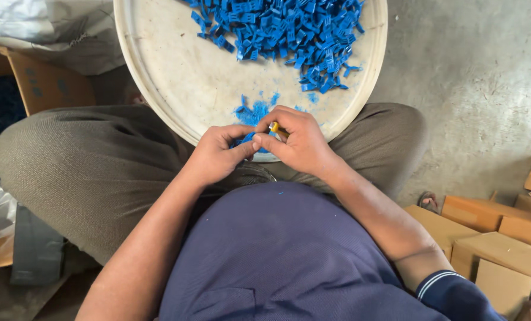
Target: The person sits cross-legged on the floor with a basin on their lap and uses a yellow utility knife to cut blue plastic strips into small pieces. The cut pieces accumulate in the basin as the person continues to process the plastic strips one by one.
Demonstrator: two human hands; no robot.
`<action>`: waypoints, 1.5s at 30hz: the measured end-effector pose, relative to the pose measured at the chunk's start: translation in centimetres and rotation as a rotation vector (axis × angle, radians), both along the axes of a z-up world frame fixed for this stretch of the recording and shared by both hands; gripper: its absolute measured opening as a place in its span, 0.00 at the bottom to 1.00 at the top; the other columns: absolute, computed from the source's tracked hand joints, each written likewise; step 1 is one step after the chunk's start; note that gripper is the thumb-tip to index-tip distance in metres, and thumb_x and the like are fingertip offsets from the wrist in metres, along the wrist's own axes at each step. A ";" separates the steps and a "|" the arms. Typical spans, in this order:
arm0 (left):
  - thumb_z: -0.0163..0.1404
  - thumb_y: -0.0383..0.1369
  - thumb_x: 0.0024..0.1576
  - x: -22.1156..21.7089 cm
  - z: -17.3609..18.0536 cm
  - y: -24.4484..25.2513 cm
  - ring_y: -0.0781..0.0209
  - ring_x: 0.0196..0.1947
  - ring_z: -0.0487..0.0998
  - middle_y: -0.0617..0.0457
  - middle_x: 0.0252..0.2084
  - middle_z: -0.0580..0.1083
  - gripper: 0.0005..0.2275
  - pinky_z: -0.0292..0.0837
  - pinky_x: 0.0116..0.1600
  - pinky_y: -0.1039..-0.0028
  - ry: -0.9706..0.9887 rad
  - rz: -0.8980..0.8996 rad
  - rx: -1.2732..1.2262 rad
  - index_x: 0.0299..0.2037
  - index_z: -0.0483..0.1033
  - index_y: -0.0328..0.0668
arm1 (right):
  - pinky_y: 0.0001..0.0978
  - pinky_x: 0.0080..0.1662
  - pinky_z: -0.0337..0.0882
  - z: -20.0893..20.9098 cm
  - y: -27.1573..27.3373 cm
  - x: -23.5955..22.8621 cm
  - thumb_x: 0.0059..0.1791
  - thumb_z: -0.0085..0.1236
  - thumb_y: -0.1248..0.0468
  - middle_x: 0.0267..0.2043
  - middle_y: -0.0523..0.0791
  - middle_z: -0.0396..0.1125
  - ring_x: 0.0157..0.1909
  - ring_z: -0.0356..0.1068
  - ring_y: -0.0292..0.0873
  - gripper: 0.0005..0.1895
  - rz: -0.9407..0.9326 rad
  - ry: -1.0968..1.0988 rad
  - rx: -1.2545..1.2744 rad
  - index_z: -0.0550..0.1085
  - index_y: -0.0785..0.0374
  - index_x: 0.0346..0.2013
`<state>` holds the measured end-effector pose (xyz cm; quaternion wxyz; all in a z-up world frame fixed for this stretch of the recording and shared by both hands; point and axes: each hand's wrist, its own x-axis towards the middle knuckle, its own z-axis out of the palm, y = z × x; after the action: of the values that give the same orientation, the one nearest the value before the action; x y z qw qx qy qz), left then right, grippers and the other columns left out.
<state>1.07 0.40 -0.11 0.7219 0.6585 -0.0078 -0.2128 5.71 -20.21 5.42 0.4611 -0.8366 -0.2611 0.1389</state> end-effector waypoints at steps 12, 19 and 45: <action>0.51 0.30 0.65 -0.1 -0.2 0.3 0.73 0.31 0.73 0.56 0.30 0.75 0.09 0.70 0.37 0.80 0.046 0.191 -0.257 0.48 0.79 0.32 | 0.25 0.30 0.59 0.1 0.6 0.3 0.48 0.66 0.63 0.33 0.40 0.69 0.25 0.57 0.31 0.15 -0.116 0.180 0.025 0.73 0.63 0.47; 0.52 0.28 0.62 0.0 0.1 0.7 0.70 0.25 0.72 0.54 0.29 0.75 0.06 0.71 0.30 0.77 0.356 0.115 -0.498 0.42 0.79 0.33 | 0.42 0.37 0.69 1.7 0.8 1.3 0.44 0.69 0.43 0.32 0.45 0.68 0.35 0.71 0.50 0.25 0.159 -0.340 -0.248 0.74 0.61 0.36; 0.52 0.29 0.62 0.3 1.3 1.0 0.68 0.22 0.70 0.53 0.26 0.73 0.05 0.68 0.26 0.78 0.464 0.039 -0.500 0.37 0.76 0.34 | 0.46 0.35 0.66 0.3 0.6 0.2 0.46 0.68 0.43 0.24 0.47 0.62 0.31 0.67 0.53 0.26 0.188 -0.375 -0.314 0.68 0.60 0.23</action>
<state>1.33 1.38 1.23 0.8476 0.3952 0.1173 -0.3342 5.96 -19.62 5.68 0.2543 -0.8811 -0.3938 0.0622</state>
